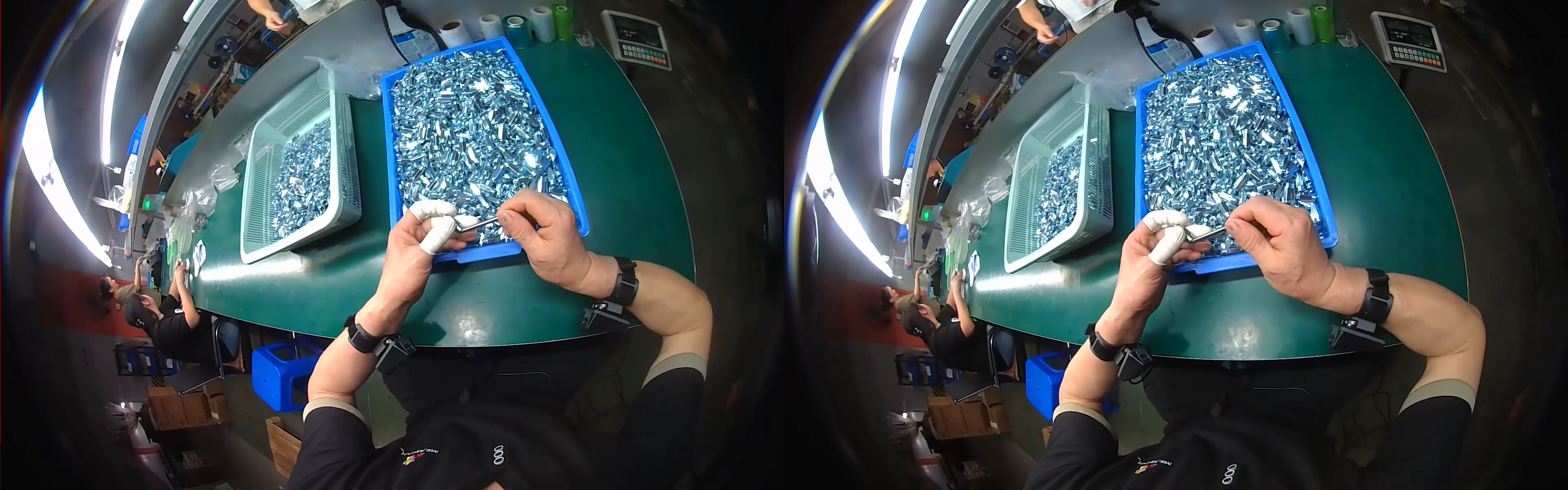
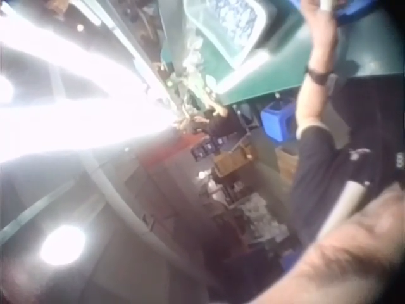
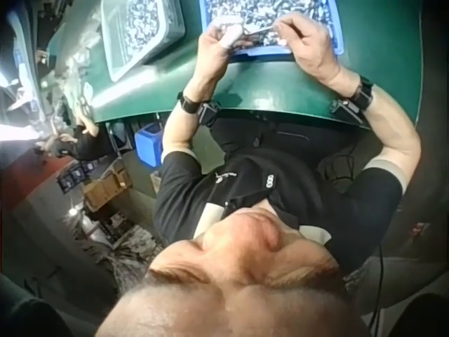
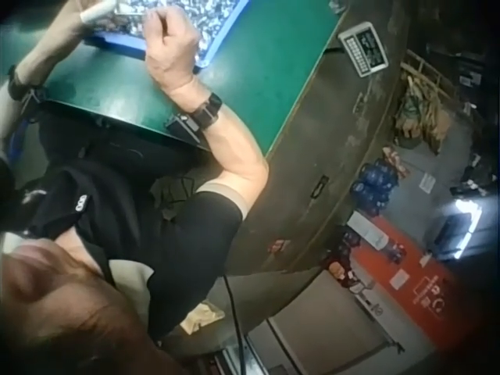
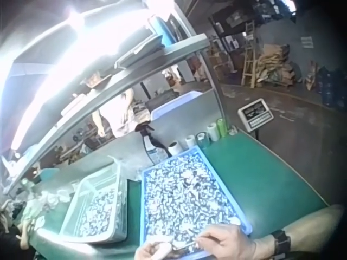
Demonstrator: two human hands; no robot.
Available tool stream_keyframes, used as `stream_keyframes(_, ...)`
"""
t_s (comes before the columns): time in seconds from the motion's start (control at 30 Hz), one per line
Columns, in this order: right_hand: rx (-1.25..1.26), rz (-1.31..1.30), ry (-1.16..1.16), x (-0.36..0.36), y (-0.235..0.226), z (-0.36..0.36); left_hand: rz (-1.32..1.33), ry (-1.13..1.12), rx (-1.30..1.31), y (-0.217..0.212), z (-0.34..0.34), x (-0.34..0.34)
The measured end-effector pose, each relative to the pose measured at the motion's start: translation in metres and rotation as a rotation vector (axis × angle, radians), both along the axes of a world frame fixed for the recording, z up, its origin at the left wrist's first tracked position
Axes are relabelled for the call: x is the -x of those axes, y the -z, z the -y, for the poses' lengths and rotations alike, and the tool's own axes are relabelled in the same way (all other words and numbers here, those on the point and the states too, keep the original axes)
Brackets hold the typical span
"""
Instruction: The person picks up a metal part and a small rod from a blue tray, fits the rod into the part, and places the assembled unit back into the tray, repeating this process several times.
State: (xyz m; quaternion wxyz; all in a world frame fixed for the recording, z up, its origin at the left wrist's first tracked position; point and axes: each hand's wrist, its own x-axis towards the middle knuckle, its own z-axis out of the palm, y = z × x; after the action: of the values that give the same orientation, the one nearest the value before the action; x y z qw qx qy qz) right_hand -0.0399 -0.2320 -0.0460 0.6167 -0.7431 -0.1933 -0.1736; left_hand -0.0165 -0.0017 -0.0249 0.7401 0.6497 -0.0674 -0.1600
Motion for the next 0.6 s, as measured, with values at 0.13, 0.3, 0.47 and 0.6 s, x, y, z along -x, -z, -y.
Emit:
stream_keyframes(0.13,-0.038,-0.016,0.002,0.002,0.0,0.003,-0.01,0.008,0.013,0.003,0.002,0.003)
stream_keyframes(0.3,-0.091,-0.012,0.027,0.0,0.004,0.006,0.062,0.093,-0.02,0.006,0.007,0.006)
stream_keyframes(0.47,-0.045,-0.005,-0.034,-0.005,-0.003,0.003,0.097,0.103,-0.038,0.004,0.006,0.006)
stream_keyframes(0.6,0.04,-0.18,-0.074,-0.005,0.0,0.003,0.162,0.071,-0.083,0.013,0.003,0.006)
